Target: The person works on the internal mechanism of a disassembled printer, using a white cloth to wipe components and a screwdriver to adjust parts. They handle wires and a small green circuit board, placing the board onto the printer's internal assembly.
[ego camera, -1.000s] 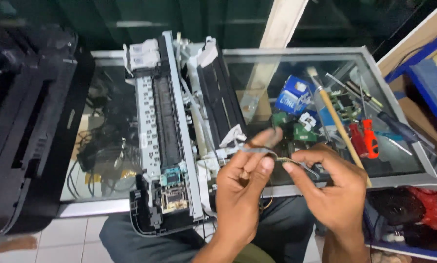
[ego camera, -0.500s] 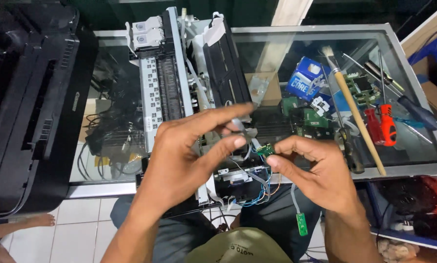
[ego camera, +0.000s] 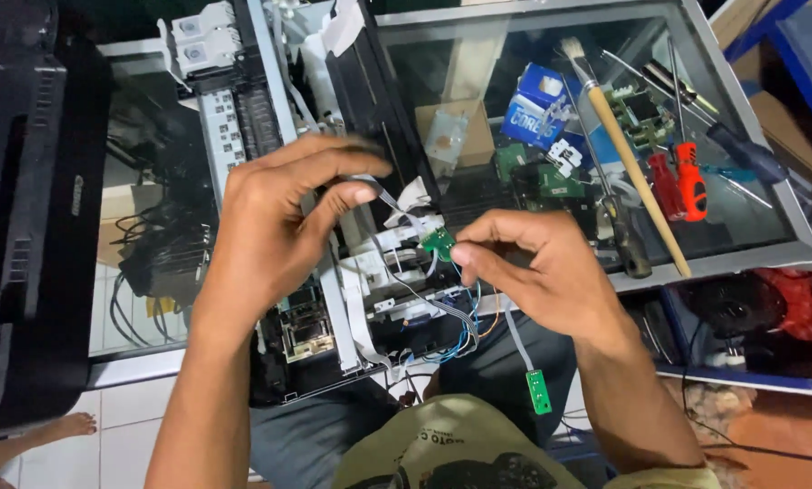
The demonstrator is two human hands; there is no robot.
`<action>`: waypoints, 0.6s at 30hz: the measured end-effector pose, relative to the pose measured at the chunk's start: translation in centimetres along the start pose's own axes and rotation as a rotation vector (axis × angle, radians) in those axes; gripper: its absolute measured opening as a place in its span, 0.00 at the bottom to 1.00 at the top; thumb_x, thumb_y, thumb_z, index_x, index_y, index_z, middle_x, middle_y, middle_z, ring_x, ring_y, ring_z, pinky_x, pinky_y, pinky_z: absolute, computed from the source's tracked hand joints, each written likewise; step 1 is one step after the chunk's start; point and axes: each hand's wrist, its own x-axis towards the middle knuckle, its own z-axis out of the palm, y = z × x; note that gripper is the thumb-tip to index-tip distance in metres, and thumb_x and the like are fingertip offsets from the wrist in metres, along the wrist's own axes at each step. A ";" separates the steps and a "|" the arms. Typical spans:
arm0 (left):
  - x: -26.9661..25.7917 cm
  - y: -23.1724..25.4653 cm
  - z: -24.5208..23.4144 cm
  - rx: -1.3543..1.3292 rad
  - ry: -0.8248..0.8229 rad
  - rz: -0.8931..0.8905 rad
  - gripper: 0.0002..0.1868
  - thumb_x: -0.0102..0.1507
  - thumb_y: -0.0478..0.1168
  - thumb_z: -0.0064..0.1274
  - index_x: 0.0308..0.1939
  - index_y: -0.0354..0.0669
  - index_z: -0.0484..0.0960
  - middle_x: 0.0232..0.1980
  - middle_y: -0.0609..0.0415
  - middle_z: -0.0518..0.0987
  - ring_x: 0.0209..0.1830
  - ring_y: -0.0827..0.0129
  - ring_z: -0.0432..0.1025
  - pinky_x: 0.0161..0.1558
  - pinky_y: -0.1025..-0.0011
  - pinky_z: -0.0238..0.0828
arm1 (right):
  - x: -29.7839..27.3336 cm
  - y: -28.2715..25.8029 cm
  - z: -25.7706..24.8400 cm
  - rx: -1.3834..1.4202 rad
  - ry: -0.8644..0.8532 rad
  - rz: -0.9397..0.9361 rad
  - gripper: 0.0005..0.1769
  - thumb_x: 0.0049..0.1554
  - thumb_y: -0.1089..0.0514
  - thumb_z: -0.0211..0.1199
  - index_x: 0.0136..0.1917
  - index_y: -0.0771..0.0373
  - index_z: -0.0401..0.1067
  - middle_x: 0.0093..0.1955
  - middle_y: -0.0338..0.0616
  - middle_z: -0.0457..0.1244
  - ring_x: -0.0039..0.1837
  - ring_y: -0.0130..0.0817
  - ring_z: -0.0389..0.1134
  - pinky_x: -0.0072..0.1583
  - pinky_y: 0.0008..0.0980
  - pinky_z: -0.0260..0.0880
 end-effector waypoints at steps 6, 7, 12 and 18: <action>1.8 0.0 -1.9 0.068 -0.167 0.121 0.07 0.69 0.36 0.54 0.43 0.35 0.85 0.41 0.49 0.85 0.39 0.61 0.80 0.39 0.67 0.76 | -0.1 0.6 -0.6 -0.023 0.002 0.005 0.11 0.62 0.53 0.62 0.40 0.58 0.78 0.35 0.32 0.69 0.40 0.21 0.69 0.45 0.24 0.68; 2.1 0.1 -2.2 0.081 -0.159 0.115 0.07 0.69 0.36 0.54 0.43 0.35 0.85 0.41 0.49 0.85 0.39 0.61 0.80 0.39 0.67 0.76 | -0.2 0.6 -0.5 -0.019 -0.009 -0.007 0.11 0.62 0.53 0.62 0.40 0.58 0.78 0.35 0.32 0.69 0.40 0.21 0.69 0.45 0.24 0.68; 3.7 0.8 -3.1 0.073 -0.126 0.200 0.17 0.71 0.44 0.50 0.55 0.34 0.80 0.54 0.44 0.84 0.54 0.51 0.80 0.52 0.58 0.75 | -0.3 0.5 0.0 0.129 0.138 0.133 0.07 0.60 0.58 0.65 0.44 0.65 0.77 0.34 0.42 0.71 0.33 0.25 0.63 0.38 0.22 0.66; 1.1 3.5 -3.5 0.130 0.114 -0.025 0.28 0.72 0.53 0.44 0.67 0.36 0.72 0.67 0.39 0.78 0.62 0.54 0.79 0.62 0.60 0.78 | 0.5 0.6 0.0 0.611 0.365 -0.041 0.07 0.61 0.61 0.64 0.48 0.68 0.70 0.42 0.60 0.69 0.36 0.41 0.67 0.39 0.31 0.69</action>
